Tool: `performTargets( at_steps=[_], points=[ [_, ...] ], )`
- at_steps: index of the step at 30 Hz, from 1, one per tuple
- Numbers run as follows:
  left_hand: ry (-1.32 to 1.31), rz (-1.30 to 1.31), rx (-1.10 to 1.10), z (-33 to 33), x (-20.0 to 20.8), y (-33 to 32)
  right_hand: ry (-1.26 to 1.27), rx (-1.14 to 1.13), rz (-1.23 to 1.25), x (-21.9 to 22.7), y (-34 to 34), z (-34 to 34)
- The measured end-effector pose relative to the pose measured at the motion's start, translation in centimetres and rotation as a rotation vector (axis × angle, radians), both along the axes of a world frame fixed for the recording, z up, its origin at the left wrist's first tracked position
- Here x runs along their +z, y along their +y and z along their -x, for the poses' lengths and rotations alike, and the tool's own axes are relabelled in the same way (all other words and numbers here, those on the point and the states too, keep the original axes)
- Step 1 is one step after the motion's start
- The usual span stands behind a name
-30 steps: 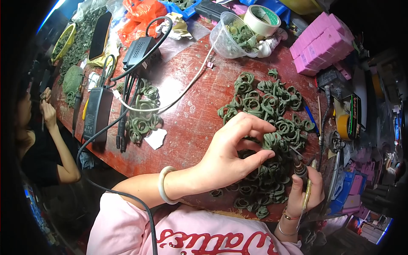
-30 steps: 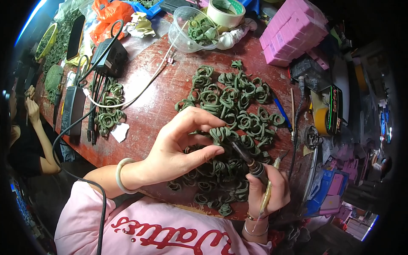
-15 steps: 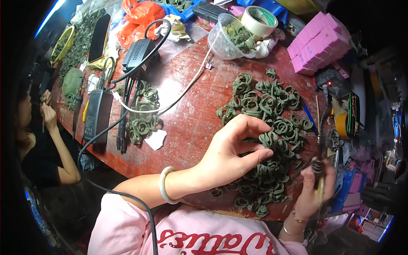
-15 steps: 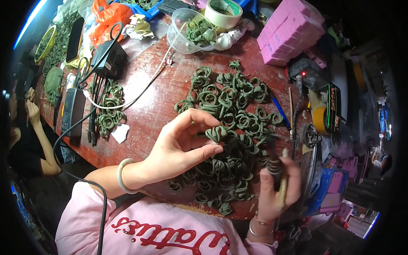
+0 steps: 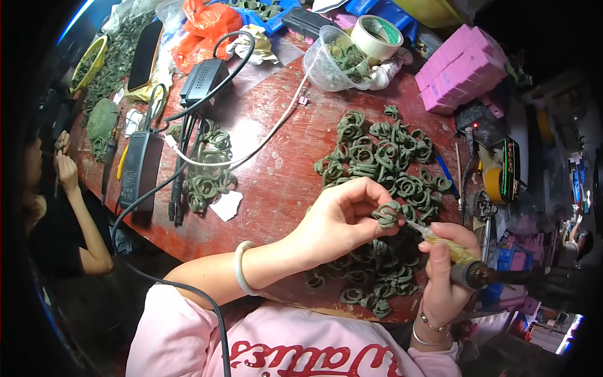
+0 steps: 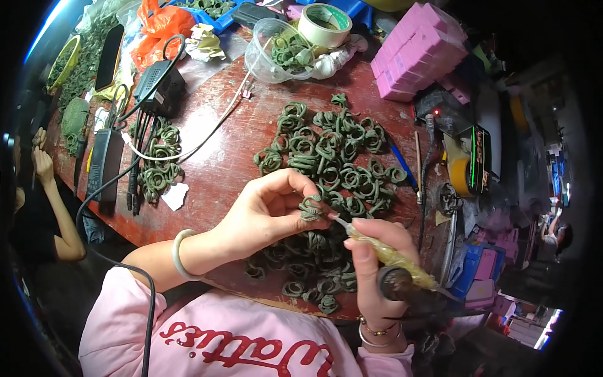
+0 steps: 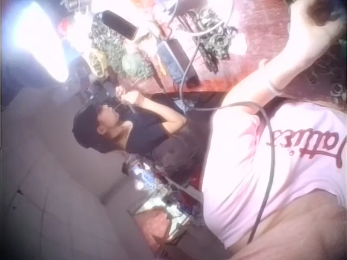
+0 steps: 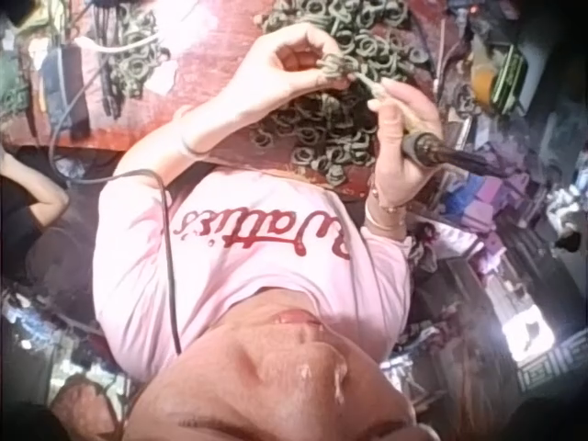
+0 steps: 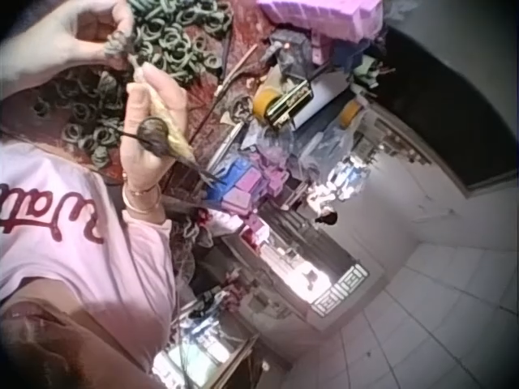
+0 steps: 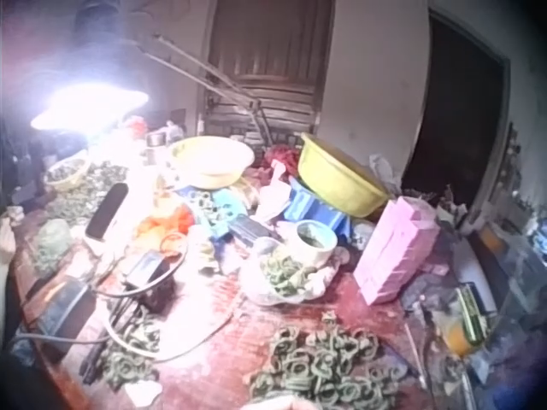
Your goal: The recorder uses a heated tool to shape and fuse wax flower components.
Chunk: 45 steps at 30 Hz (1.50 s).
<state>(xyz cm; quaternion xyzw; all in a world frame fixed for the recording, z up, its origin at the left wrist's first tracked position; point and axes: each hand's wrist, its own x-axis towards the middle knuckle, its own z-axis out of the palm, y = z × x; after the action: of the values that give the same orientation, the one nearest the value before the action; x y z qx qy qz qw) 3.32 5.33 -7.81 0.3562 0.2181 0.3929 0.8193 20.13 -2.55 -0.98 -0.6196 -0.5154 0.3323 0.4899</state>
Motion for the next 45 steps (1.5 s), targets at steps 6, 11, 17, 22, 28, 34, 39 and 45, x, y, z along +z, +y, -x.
performTargets(
  at_steps=[6,11,17,22,28,34,39,45],
  points=[
    [-0.003,-0.028,0.027,-0.1,0.2,-0.2,-0.147,0.097,-0.102,-0.3,0.4,0.3],
    [0.100,-0.192,0.061,-0.1,0.1,-0.4,-0.138,0.100,-0.128,-0.8,0.6,0.4],
    [0.230,-0.277,0.032,0.1,0.0,-0.5,-0.207,0.166,-0.139,-0.9,0.9,0.2],
    [0.368,-0.434,0.038,-0.1,0.4,-0.8,-0.173,0.227,-0.220,-0.9,1.4,0.1],
    [0.234,-0.323,-0.022,0.2,-0.2,-0.4,-0.030,0.057,-0.112,-0.1,0.9,0.1],
    [-0.052,0.032,-0.114,0.1,0.2,0.1,0.014,0.038,-0.107,-0.2,0.2,-0.5],
    [-0.059,0.059,-0.116,0.2,0.3,0.2,-0.043,0.075,-0.123,-0.8,0.6,-0.1],
    [-0.063,0.044,-0.104,0.1,0.1,0.3,-0.087,0.106,-0.134,-1.2,0.6,-0.2]
  ],
)
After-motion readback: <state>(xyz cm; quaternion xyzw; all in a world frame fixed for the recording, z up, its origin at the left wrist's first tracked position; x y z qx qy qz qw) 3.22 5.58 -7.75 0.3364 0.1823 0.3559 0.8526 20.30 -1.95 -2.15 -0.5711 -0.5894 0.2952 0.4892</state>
